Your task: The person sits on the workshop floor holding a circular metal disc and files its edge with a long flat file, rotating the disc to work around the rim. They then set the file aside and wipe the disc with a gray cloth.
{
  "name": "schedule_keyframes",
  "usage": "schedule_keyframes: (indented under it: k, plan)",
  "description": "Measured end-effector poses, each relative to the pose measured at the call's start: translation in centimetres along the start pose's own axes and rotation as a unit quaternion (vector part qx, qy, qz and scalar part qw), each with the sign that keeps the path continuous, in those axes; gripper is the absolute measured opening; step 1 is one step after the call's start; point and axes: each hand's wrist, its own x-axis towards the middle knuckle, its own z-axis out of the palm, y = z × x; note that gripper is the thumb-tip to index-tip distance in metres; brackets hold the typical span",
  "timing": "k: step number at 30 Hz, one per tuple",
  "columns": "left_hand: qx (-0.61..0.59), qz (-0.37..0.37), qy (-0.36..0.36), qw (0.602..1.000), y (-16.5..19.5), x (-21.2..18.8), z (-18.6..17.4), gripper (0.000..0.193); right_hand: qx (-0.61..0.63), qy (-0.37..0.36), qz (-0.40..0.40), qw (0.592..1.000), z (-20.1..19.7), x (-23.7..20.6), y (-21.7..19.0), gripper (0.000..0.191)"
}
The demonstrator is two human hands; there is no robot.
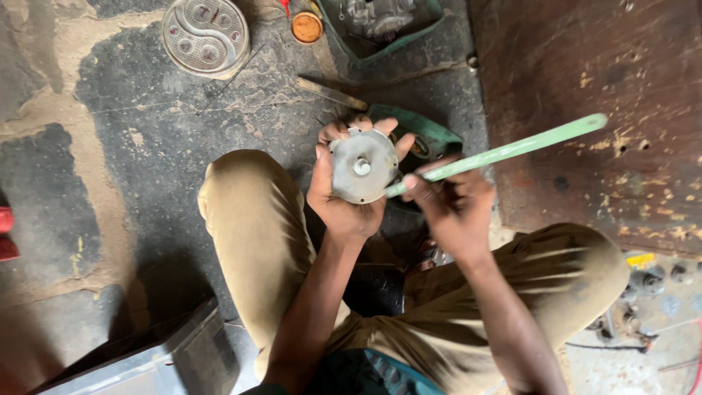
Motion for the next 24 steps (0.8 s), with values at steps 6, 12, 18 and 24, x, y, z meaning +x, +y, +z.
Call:
schedule_keyframes:
  k: [6, 12, 18, 24]
  plan:
    - [0.016, 0.014, -0.011, 1.000, -0.1, -0.1, -0.3, 0.031, 0.027, -0.014, 0.024, 0.999, 0.4, -0.2, -0.1, 0.014]
    - [0.005, 0.012, -0.005, 1.000, -0.2, 0.1, -0.5, 0.030, -0.013, 0.008, 0.023, 1.000, 0.6, -0.2, 0.2, 0.015]
    - [0.027, 0.034, 0.013, 0.999, -0.1, 0.1, -0.6, 0.030, 0.038, 0.009, 0.022, 0.999, 0.9, -0.2, 0.3, 0.015]
    - [0.043, 0.067, 0.000, 0.997, -0.2, 0.1, -0.6, 0.033, 0.008, -0.022, 0.018, 1.000, 1.3, -0.2, 0.3, 0.014]
